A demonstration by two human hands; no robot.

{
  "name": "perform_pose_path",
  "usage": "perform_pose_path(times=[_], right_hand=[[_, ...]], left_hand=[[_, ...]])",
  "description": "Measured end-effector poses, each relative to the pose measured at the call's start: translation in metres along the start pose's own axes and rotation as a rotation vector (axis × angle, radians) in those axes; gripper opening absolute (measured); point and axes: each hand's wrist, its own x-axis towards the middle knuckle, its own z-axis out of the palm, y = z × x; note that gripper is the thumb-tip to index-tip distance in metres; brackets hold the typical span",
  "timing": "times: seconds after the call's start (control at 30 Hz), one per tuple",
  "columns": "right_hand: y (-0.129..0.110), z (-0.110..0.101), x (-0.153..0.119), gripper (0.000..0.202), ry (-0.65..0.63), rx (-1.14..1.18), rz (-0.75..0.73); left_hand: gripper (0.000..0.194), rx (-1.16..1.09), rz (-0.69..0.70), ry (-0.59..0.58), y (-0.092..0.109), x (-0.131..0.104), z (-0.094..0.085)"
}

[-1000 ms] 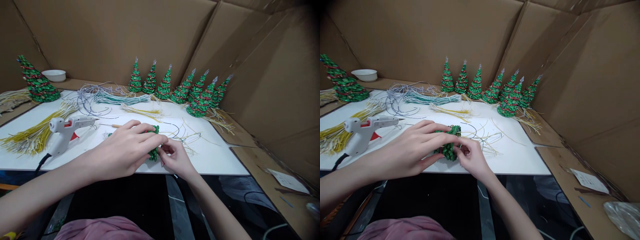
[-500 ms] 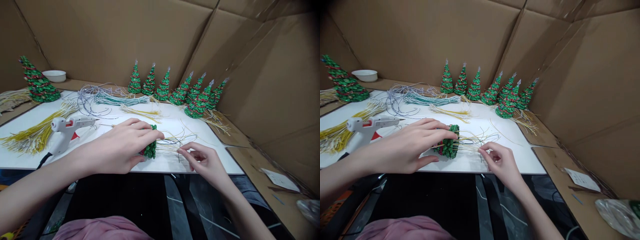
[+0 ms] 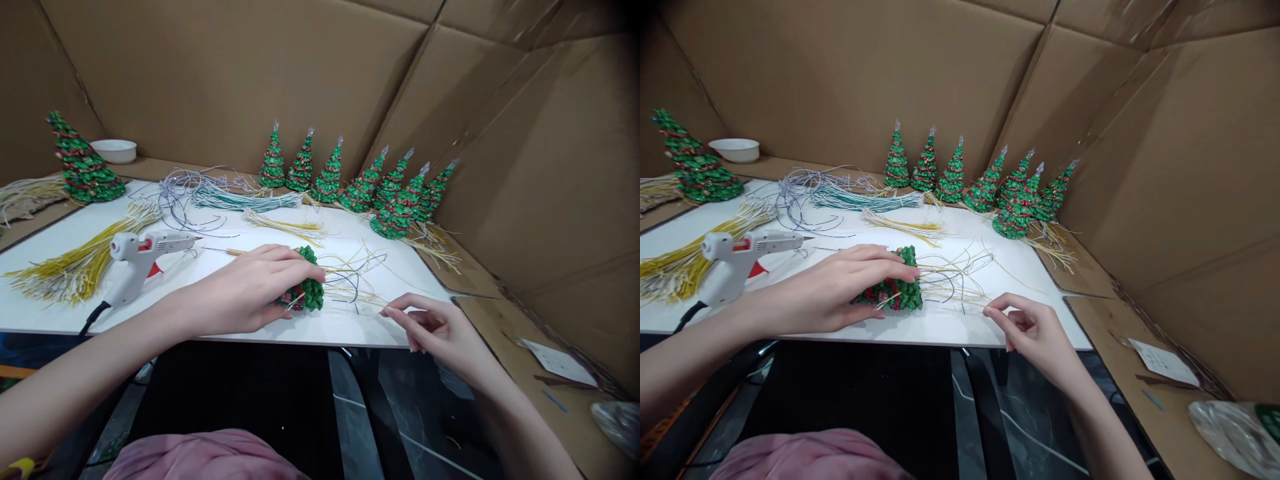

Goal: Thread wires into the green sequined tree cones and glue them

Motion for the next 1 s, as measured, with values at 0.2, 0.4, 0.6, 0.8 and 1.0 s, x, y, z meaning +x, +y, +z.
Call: perform_pose_path(times=[0.2,0.4,0.6,0.8,1.0], right_hand=[[-0.012,-0.006,0.005,0.037,-0.078,-0.01,-0.07],[-0.032,-0.005,0.023,0.035,-0.256,-0.195,-0.206],[-0.05,0.006,0.039,0.028,-0.339,-0.249,-0.278],[-0.064,0.026,0.049,0.023,-0.39,-0.111,-0.32],[-0.064,0.042,0.059,0.021,-0.412,0.058,-0.343]], left_hand=[[0.041,-0.033,0.067,0.149,-0.015,0.001,0.021],[0.038,-0.126,0.07,0.217,-0.022,-0.003,0.031],[0.026,0.061,0.057,0.419,-0.019,-0.013,0.032],[0.008,0.093,0.038,0.514,-0.012,-0.019,0.036],[0.006,0.064,-0.025,0.573,-0.009,-0.02,0.039]])
